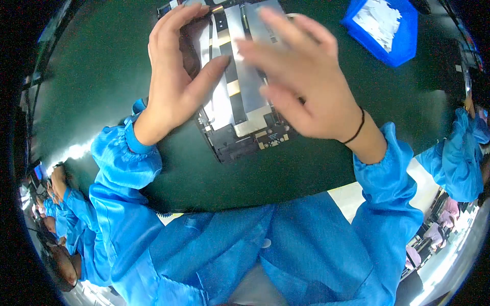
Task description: The person connects ribbon cables and components inside a tablet assembly by hand.
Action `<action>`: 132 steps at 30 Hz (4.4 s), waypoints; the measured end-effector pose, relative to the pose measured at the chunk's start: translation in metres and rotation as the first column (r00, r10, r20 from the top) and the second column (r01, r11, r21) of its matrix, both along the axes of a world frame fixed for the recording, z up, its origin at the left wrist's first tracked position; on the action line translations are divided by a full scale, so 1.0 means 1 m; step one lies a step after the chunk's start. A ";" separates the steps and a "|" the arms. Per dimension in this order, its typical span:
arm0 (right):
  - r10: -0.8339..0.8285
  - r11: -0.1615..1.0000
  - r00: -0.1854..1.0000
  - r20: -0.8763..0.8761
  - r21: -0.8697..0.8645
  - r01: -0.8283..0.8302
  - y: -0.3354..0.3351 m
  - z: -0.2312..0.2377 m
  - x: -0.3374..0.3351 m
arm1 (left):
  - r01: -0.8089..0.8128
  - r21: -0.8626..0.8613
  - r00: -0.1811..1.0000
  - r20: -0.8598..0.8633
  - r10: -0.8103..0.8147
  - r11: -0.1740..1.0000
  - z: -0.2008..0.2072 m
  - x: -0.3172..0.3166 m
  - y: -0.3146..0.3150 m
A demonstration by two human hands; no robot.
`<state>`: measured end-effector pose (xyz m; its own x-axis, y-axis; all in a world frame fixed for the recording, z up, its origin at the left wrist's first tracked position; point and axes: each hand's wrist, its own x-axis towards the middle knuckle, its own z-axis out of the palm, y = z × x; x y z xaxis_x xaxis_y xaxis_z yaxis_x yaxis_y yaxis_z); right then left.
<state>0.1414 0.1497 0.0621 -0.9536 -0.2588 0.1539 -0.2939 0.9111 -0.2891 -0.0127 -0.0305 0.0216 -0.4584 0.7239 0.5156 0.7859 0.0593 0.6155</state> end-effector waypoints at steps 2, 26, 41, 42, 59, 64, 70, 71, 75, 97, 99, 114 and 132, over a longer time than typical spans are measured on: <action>-0.412 0.648 0.907 -0.084 -0.727 0.227 -0.012 -0.021 -0.006 | -0.006 0.011 0.997 -0.074 0.007 1.000 -0.002 -0.006 -0.007; -0.200 0.803 0.969 0.145 -0.542 0.247 -0.015 -0.003 0.016 | 0.136 0.079 0.619 -0.785 -0.023 0.988 0.022 0.042 -0.023; -0.600 0.643 0.771 -0.211 -0.701 0.309 0.021 0.003 0.010 | 0.290 0.041 0.861 -0.447 -0.242 0.956 0.024 0.035 -0.028; -0.621 0.770 0.653 -0.434 -0.492 0.407 0.048 0.003 0.013 | 0.197 0.003 0.913 -0.364 -0.183 0.980 0.033 0.029 -0.016; -0.279 0.960 0.913 -0.297 -0.063 0.273 -0.037 -0.003 0.055 | 0.101 -0.103 0.992 -0.063 -0.108 0.990 0.021 0.026 0.014; -0.310 0.950 0.912 -0.268 -0.062 0.305 -0.042 -0.003 0.052 | 0.091 -0.070 0.992 -0.087 -0.097 0.993 0.019 0.024 0.014; -0.315 0.945 0.905 -0.287 -0.008 0.326 -0.044 -0.003 0.053 | 0.092 -0.067 0.993 -0.067 -0.096 0.994 0.018 0.024 0.014; -0.319 0.944 0.904 -0.285 -0.010 0.330 -0.044 -0.003 0.054 | 0.096 -0.072 0.993 -0.064 -0.100 0.993 0.017 0.024 0.014; -0.322 0.944 0.911 -0.258 -0.011 0.331 -0.044 -0.003 0.054 | 0.094 -0.114 0.994 -0.044 -0.100 0.989 0.020 0.022 0.014; -0.305 0.943 0.890 -0.338 0.026 0.333 -0.040 -0.009 0.061 | 0.136 -0.106 0.987 -0.072 -0.144 0.985 0.017 0.027 0.022; -0.310 0.944 0.894 -0.323 0.006 0.330 -0.039 -0.009 0.062 | 0.143 -0.106 0.987 -0.057 -0.150 0.984 0.016 0.028 0.022; -0.330 0.942 0.903 -0.277 -0.030 0.335 -0.055 -0.007 0.058 | 0.124 -0.111 0.986 -0.095 -0.134 0.986 0.015 0.027 0.007; -0.307 0.950 0.910 -0.280 -0.038 0.309 -0.062 -0.015 0.055 | 0.093 -0.136 0.989 -0.103 -0.108 0.986 0.012 0.027 -0.002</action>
<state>0.1968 0.0877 0.0476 -0.9047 0.0389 0.4243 -0.0660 0.9710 -0.2299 0.0142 -0.0323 0.0338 -0.3258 0.8280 0.4564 0.8541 0.0508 0.5176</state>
